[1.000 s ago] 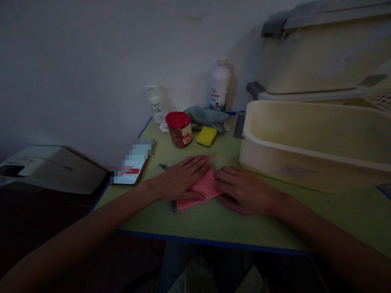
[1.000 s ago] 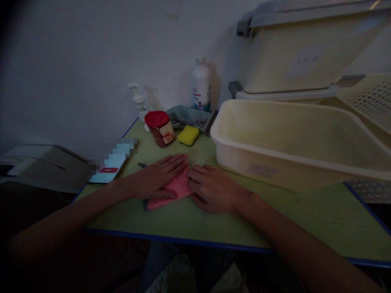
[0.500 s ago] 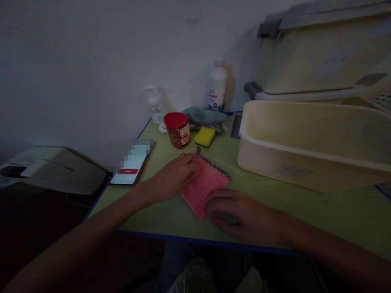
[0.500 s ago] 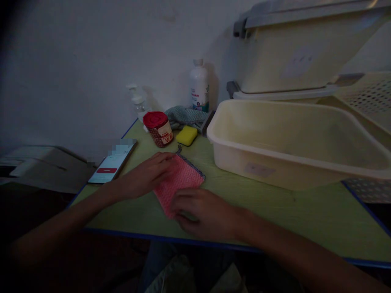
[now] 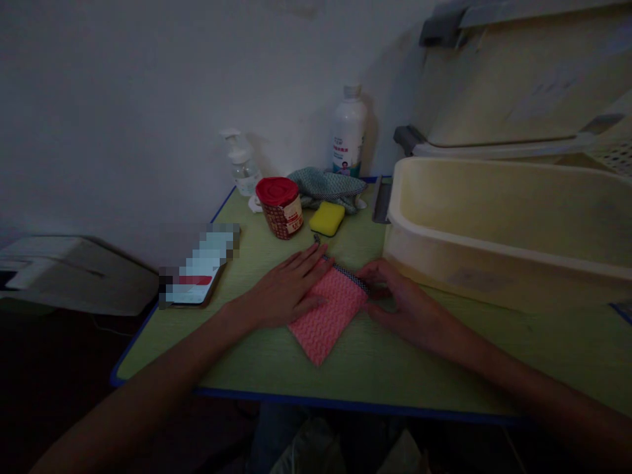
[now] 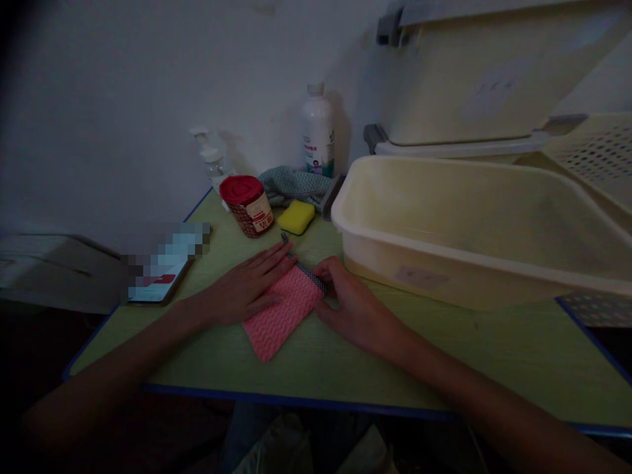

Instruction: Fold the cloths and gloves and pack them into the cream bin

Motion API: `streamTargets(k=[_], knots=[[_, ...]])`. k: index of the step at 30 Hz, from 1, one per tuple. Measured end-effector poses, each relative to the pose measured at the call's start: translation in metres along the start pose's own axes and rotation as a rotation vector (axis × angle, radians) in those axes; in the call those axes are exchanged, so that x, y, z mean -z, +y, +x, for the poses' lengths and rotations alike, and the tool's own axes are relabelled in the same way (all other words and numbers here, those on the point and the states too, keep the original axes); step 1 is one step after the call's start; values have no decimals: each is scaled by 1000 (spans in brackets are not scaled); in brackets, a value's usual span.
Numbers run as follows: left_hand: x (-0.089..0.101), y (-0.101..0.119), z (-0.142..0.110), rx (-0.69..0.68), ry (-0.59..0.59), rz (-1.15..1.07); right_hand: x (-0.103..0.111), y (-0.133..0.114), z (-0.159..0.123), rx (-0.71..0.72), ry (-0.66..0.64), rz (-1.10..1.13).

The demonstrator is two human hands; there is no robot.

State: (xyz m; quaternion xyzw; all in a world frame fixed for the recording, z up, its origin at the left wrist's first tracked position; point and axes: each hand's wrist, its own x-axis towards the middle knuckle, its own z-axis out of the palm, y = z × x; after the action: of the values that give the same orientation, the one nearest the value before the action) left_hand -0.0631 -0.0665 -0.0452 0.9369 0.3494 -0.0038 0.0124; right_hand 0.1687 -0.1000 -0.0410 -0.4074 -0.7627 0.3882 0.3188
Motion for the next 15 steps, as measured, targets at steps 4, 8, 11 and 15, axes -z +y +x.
streamTargets(k=[4,8,11,15], knots=[[0,0,0,-12,22,-15,3,0,3,-56,38,-11],[-1,-1,0,-20,25,-15,9,-4,7,-83,22,-23],[-1,0,0,-12,22,-11,13,-8,10,-169,-159,188],[-1,0,0,-12,22,-15,17,-10,15,-304,-375,435]])
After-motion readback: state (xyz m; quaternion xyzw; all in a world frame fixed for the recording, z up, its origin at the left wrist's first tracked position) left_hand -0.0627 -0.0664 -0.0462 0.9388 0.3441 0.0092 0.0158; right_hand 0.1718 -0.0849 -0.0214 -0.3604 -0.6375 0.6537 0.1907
